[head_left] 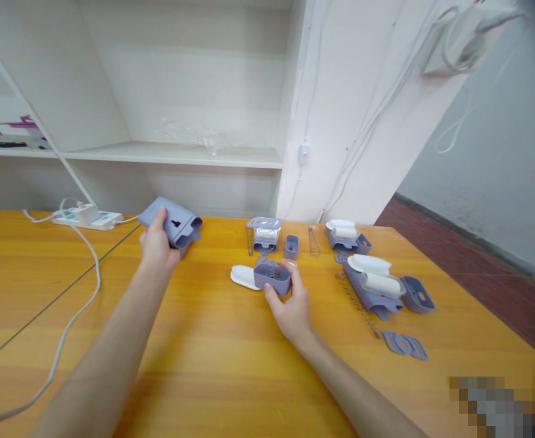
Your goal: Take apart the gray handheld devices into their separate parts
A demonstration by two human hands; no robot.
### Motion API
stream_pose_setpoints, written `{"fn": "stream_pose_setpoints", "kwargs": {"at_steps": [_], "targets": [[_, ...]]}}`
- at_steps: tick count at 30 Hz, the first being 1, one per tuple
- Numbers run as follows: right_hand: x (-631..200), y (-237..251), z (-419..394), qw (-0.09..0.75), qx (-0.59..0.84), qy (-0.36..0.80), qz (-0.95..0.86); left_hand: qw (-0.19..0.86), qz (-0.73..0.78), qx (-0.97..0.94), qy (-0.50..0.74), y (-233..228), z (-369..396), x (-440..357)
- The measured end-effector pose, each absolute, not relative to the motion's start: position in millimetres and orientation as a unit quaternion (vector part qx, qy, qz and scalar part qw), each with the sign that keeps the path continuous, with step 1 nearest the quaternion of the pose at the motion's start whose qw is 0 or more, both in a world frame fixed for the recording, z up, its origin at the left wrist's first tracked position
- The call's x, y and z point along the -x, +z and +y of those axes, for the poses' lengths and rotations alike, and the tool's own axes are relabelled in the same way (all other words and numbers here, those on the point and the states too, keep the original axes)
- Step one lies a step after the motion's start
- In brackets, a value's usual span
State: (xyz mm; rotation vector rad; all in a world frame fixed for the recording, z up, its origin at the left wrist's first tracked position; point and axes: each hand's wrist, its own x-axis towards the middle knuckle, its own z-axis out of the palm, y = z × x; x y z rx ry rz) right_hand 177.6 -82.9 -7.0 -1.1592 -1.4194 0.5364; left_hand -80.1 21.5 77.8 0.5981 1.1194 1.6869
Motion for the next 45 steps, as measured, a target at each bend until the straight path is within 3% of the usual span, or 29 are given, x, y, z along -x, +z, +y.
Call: {"fn": "stream_pose_setpoints", "kwargs": {"at_steps": [2, 7, 10, 16, 23, 27, 32, 38, 45], "targets": [[-178, -10, -79, 0.589, 0.511, 0.225, -0.583, 0.510, 0.507, -0.282, 0.635, 70, 5, 85], [-180, -14, -72, 0.596, 0.536, 0.245, -0.545, 0.564, 0.590, -0.501, 0.288, 42, -44, 69], [-181, -13, -72, 0.594, 0.529, 0.251, -0.551, 0.550, 0.555, -0.577, 0.239, 29, -55, 62], [-181, -10, -74, 0.582, 0.528, 0.237, -0.571, 0.411, 0.543, -0.696, 0.228, 25, -44, 61], [-177, -11, -77, 0.560, 0.491, 0.191, -0.639, 0.305, 0.396, -0.765, 0.405, 60, -37, -8], [-175, -14, -82, 0.529, 0.520, 0.099, -0.664, 0.342, 0.348, -0.765, 0.419, 64, -29, -48], [-171, -11, -95, 0.463, 0.527, 0.004, -0.712, 0.474, 0.355, -0.560, 0.580, 77, -8, -50], [-173, -8, -98, 0.423, 0.535, -0.002, -0.731, 0.468, 0.368, -0.660, 0.459, 86, -8, -20], [-180, -16, -84, 0.586, 0.565, 0.038, -0.580, 0.455, 0.360, -0.735, 0.350, 62, -19, -1]]}}
